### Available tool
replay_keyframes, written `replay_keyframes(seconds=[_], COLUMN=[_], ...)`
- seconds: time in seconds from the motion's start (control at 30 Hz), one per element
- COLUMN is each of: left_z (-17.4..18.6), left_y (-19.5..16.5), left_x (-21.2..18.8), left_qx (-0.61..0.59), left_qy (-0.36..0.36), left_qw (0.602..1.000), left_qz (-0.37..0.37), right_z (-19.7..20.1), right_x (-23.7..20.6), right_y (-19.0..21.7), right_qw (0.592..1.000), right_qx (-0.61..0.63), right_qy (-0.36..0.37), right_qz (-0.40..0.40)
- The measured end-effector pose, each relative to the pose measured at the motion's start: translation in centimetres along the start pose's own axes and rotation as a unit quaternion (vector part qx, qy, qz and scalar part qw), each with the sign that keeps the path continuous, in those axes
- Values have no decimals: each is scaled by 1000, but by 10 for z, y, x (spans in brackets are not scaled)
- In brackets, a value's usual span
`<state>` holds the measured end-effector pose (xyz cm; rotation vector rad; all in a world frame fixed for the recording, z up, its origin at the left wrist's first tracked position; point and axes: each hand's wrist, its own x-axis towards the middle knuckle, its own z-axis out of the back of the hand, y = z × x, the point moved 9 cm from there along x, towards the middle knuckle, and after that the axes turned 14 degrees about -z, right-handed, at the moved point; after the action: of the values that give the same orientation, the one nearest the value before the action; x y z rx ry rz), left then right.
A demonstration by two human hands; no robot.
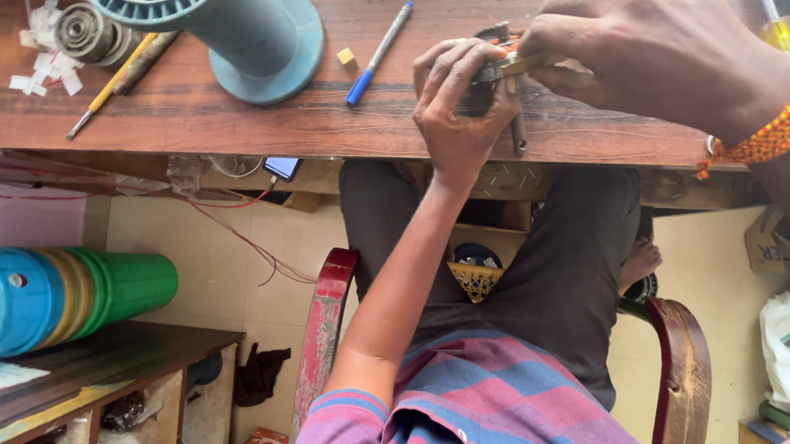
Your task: The person sits at a workbench and cuts strips of yellow insulating tape with scissors, then presses the tape pieces around the copper windings of a motor armature, working around the part piece by piece.
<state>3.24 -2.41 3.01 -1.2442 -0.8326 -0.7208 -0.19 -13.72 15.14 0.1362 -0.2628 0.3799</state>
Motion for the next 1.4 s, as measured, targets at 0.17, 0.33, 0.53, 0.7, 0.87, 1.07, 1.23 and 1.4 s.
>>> replay_keyframes(seconds=[0.17,0.33,0.53,0.7,0.87,1.07,1.23,1.4], left_z=[0,2,0,-5,-6,-8,-7,-6], left_y=[-1,1,-2,-8,-8,-7,-9,-9], left_x=[3,2,5,6,0,2,0,0], left_qx=[3,6,26,28,4,39,22,14], left_qy=[-6,-7,18,32,23,37,18,22], left_qw=[1000,1000,999,999,1000,998,999,1000], left_qz=[-12,-6,-35,-25,-4,-29,-18,-6], right_z=[-11,-10,-12,-29,-46,-60,-50,-54], right_x=[1,-41,-198,-287,-278,-245,-250,-273], right_y=[-10,-50,-122,-109,-97,-107,-87,-87], right_qw=[997,991,896,796,821,836,819,762], right_qx=[-70,112,192,245,185,50,35,98], right_qy=[33,-41,-188,-230,-234,-241,-234,-131], right_qz=[-21,-62,-355,-503,-487,-491,-523,-626])
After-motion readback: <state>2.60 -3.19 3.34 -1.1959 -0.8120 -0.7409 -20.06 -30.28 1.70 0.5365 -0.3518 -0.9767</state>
